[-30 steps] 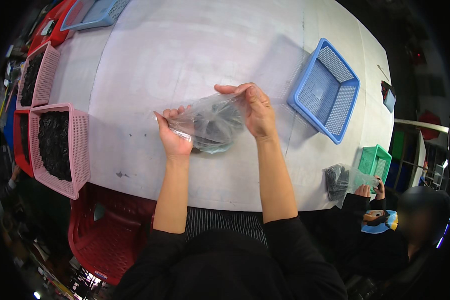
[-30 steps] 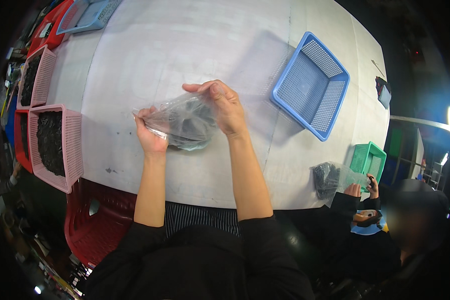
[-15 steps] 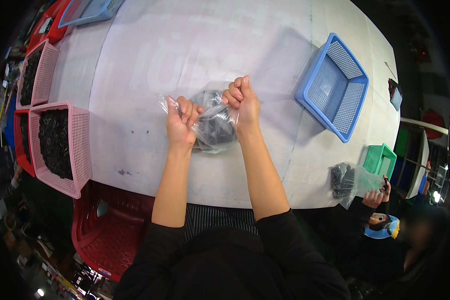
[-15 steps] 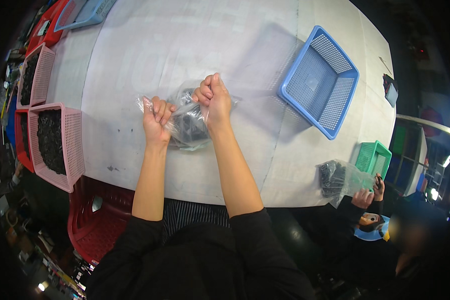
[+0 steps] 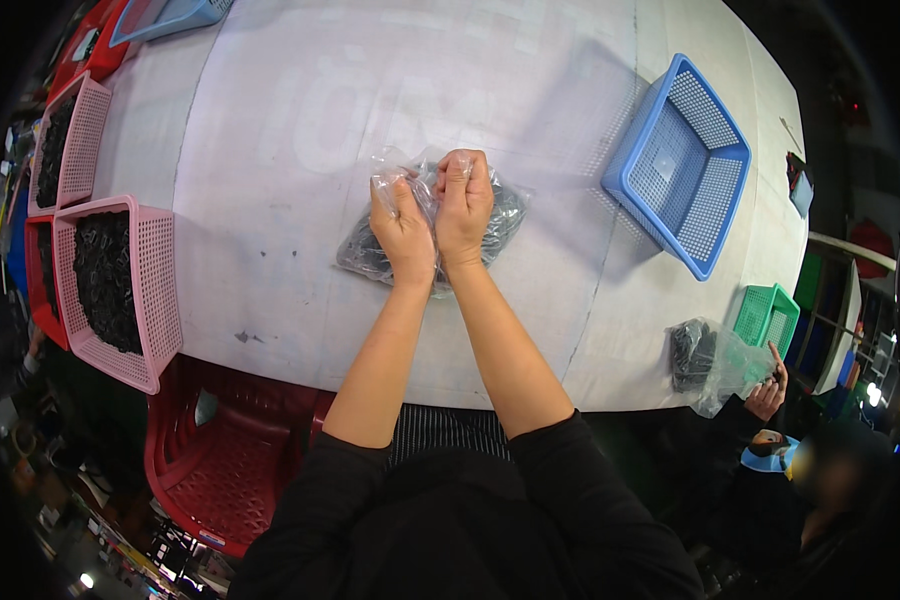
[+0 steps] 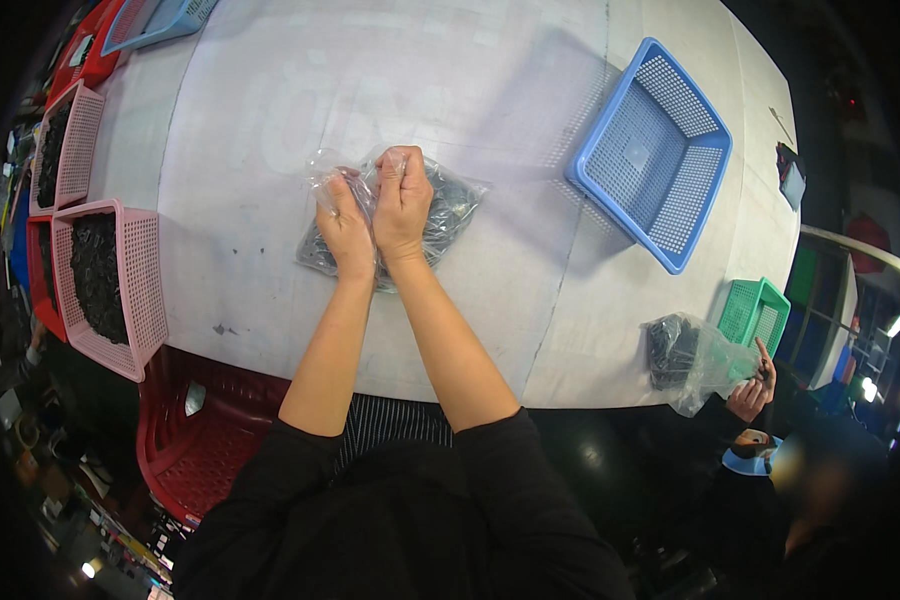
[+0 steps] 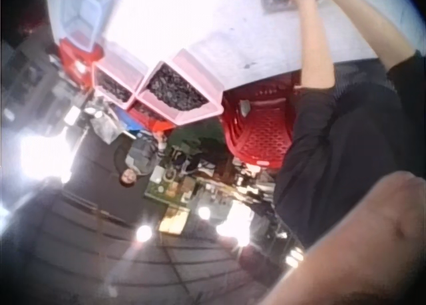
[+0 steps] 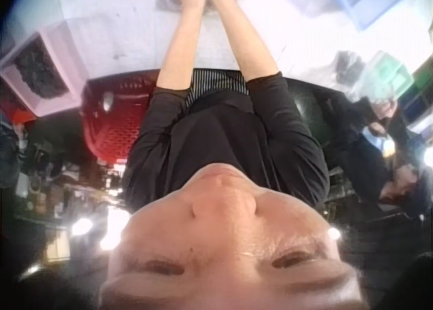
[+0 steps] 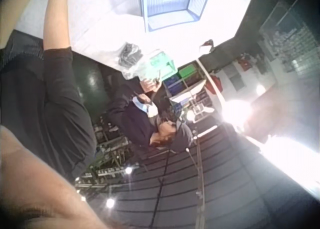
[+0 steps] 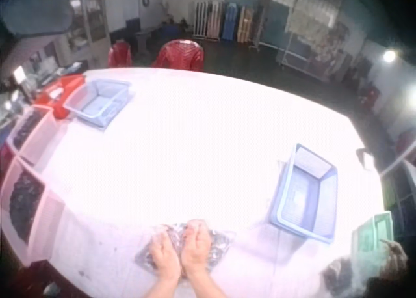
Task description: The person picks up a basket of small black plastic parts, pours them into a clear plastic bag, and ties the bag closed. The person then places the sealed bag into a larger bin and moves a pink tray of similar parts across a warehouse floor to a weighing station.
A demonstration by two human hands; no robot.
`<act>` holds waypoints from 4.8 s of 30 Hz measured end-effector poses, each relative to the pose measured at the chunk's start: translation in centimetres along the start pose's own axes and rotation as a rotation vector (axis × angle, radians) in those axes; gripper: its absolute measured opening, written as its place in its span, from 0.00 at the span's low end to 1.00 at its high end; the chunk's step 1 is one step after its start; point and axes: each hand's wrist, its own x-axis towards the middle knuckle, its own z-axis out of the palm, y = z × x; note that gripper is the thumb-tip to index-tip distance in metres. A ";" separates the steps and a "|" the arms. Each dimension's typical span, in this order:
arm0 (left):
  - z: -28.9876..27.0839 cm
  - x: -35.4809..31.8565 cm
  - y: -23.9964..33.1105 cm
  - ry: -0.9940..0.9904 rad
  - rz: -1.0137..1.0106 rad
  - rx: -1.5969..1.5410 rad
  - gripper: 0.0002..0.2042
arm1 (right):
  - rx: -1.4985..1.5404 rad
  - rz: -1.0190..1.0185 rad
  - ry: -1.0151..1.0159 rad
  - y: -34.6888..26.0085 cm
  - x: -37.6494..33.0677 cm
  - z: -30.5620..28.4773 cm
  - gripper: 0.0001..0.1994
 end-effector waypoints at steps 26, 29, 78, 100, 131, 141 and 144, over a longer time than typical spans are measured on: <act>-3.9 0.0 2.2 -0.356 0.129 0.080 0.14 | 0.122 0.206 -0.123 -8.5 -0.1 -2.0 0.12; -4.2 0.3 1.7 -0.266 -0.135 -0.453 0.13 | 0.539 0.304 -0.027 -6.2 -0.3 -4.0 0.12; -5.9 7.9 4.6 -1.525 -0.555 0.314 0.15 | -0.752 -0.042 -1.222 -12.6 6.7 -3.5 0.06; -2.2 6.1 7.5 -1.290 -0.736 0.057 0.09 | -0.567 -0.153 -0.354 -10.0 -2.7 -7.2 0.21; -2.4 -1.6 2.5 -0.176 0.877 0.353 0.11 | -0.552 -0.154 -0.731 -8.8 -0.2 -8.9 0.16; -0.1 -3.3 3.2 0.126 0.867 0.394 0.08 | -0.419 0.273 -0.683 -8.2 1.7 -6.6 0.15; -2.6 -3.4 5.7 -0.054 0.817 0.712 0.09 | -0.331 0.302 -0.666 -8.4 1.9 -6.3 0.13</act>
